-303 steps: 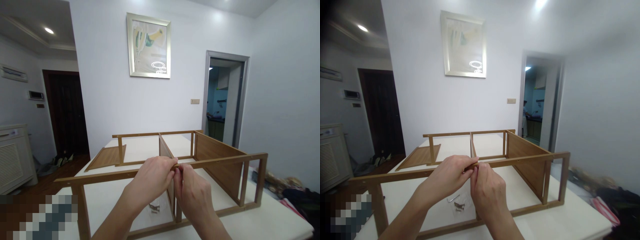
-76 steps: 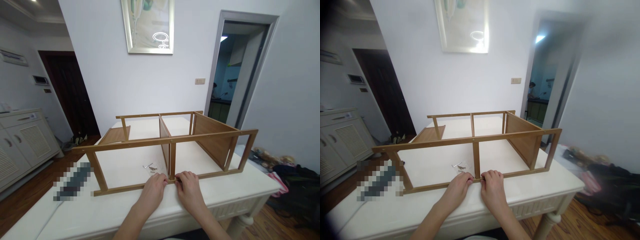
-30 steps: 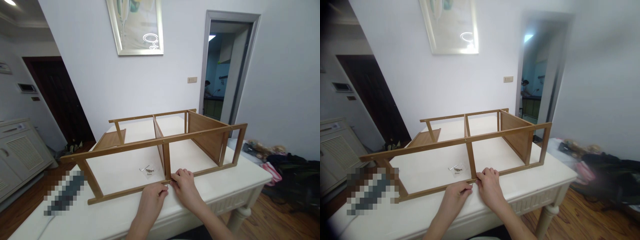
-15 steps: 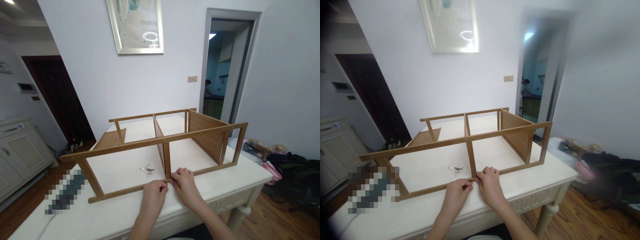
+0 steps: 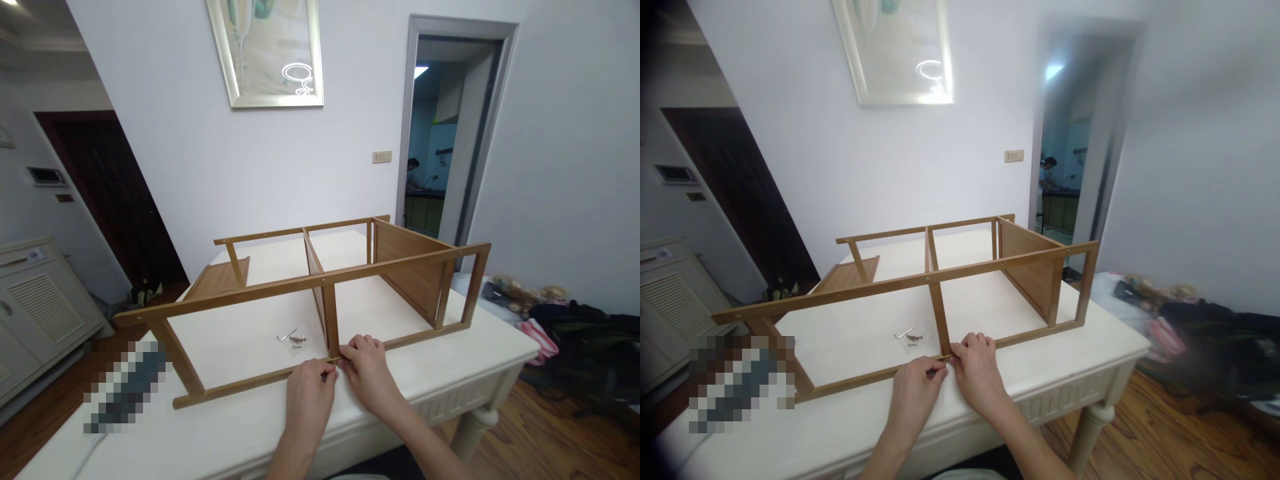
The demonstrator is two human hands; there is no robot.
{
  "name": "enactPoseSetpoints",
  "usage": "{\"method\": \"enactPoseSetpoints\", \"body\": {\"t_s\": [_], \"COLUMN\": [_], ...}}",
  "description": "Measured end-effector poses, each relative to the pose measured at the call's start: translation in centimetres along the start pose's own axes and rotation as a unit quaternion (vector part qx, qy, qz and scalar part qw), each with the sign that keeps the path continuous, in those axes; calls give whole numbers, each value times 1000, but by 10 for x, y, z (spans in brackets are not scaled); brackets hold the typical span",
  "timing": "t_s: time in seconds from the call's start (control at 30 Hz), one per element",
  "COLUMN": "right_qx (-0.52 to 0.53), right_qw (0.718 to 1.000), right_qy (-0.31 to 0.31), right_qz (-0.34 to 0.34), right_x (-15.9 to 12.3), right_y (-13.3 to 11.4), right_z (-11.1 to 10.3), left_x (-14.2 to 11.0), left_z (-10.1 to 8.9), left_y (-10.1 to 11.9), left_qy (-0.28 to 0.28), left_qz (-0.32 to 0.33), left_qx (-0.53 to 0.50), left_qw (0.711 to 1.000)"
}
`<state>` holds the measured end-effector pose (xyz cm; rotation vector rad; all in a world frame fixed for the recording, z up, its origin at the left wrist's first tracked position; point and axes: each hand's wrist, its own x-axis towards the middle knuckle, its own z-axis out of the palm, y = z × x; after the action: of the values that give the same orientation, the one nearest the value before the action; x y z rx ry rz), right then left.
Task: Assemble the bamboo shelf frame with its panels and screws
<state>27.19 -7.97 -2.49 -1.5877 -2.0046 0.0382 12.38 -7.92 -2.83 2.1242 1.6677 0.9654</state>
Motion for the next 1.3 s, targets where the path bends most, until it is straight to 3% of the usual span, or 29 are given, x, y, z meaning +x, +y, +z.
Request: {"method": "enactPoseSetpoints", "body": {"t_s": [0.23,0.43,0.53,1.07,1.3], "right_qx": [2,-5,-11,0,10], "right_qw": [1000,1000,1000,1000,998], "right_qy": [1,0,4,10,65], "right_qz": [2,5,-1,1,0], "right_x": [0,0,-1,-2,-4], "right_y": [-1,-2,-2,-2,-1], "right_z": [-1,-2,-1,-2,5], "left_x": [-3,-5,-5,-7,0], "left_z": [2,5,5,6,8], "left_y": [0,-2,-3,-1,-8], "left_qy": [-1,107,134,83,46], "left_qz": [25,76,104,93,70], "left_qx": [31,76,89,93,36], "left_qw": [999,989,981,988,996]}}
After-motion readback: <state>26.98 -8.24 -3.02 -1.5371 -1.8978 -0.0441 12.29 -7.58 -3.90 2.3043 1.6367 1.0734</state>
